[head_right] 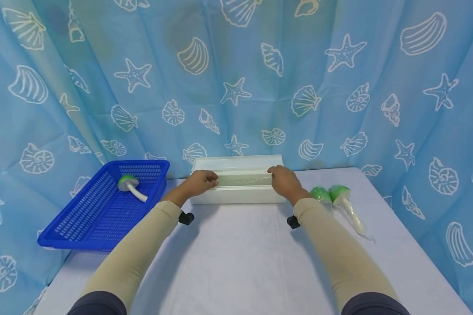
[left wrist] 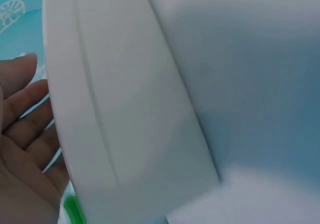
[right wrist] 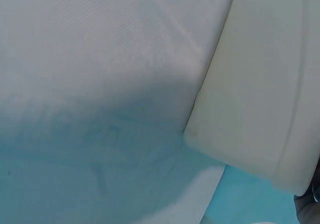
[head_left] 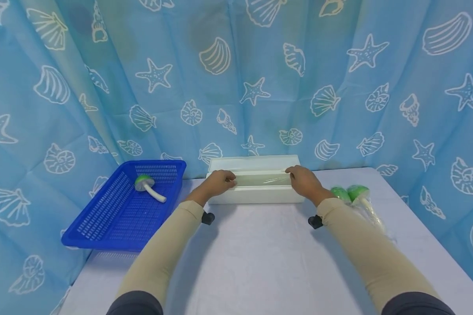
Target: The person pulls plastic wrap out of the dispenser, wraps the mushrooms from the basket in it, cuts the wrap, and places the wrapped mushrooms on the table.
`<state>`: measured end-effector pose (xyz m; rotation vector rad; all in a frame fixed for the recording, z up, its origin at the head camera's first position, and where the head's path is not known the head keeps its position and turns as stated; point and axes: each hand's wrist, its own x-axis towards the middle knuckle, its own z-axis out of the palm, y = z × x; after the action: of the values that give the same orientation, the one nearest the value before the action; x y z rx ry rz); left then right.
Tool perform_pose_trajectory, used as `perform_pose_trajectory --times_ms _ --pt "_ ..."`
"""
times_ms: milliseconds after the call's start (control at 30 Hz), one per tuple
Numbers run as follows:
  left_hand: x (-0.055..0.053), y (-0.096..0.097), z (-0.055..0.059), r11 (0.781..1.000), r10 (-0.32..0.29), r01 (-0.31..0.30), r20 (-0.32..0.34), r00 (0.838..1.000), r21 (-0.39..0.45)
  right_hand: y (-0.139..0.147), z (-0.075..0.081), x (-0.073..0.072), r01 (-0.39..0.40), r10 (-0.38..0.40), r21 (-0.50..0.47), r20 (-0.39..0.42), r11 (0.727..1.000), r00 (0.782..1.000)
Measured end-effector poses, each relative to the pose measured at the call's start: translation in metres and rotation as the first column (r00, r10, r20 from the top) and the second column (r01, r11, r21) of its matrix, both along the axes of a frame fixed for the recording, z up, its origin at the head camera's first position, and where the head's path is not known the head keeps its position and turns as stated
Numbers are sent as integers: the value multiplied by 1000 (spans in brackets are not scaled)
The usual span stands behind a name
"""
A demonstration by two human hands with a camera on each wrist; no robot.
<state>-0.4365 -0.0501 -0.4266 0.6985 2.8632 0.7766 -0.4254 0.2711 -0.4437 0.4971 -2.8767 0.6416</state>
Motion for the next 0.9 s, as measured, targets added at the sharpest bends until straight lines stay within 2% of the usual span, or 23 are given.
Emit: perform_pose_trajectory --times_ms 133,200,300,433,567,767,833,900 --pt "-7 12 0 999 42 -41 78 996 -24 -2 -1 -3 18 -18 -41 -7 999 1000" --pt "-10 18 0 996 74 -70 96 993 -50 -4 -2 -4 37 -38 -64 -7 997 999" --pt "-15 25 2 992 111 -103 103 989 -78 -5 -3 -6 76 -77 -102 -6 992 997" --pt "-19 30 7 980 115 -102 67 991 -173 -5 -5 -10 113 -114 -155 4 981 994" --pt "-22 33 12 951 65 -57 19 998 -305 -6 -6 -12 141 -143 -207 3 968 990" --pt "-26 30 11 886 -54 17 -66 996 -463 -9 -9 -10 163 -171 -296 -1 941 985" --pt "-26 28 10 881 -94 41 -89 992 -472 -8 -11 -9 161 -173 -315 -11 935 985" --pt "-26 24 9 887 -125 55 -125 984 -459 -7 -12 -9 161 -179 -316 -30 935 983"
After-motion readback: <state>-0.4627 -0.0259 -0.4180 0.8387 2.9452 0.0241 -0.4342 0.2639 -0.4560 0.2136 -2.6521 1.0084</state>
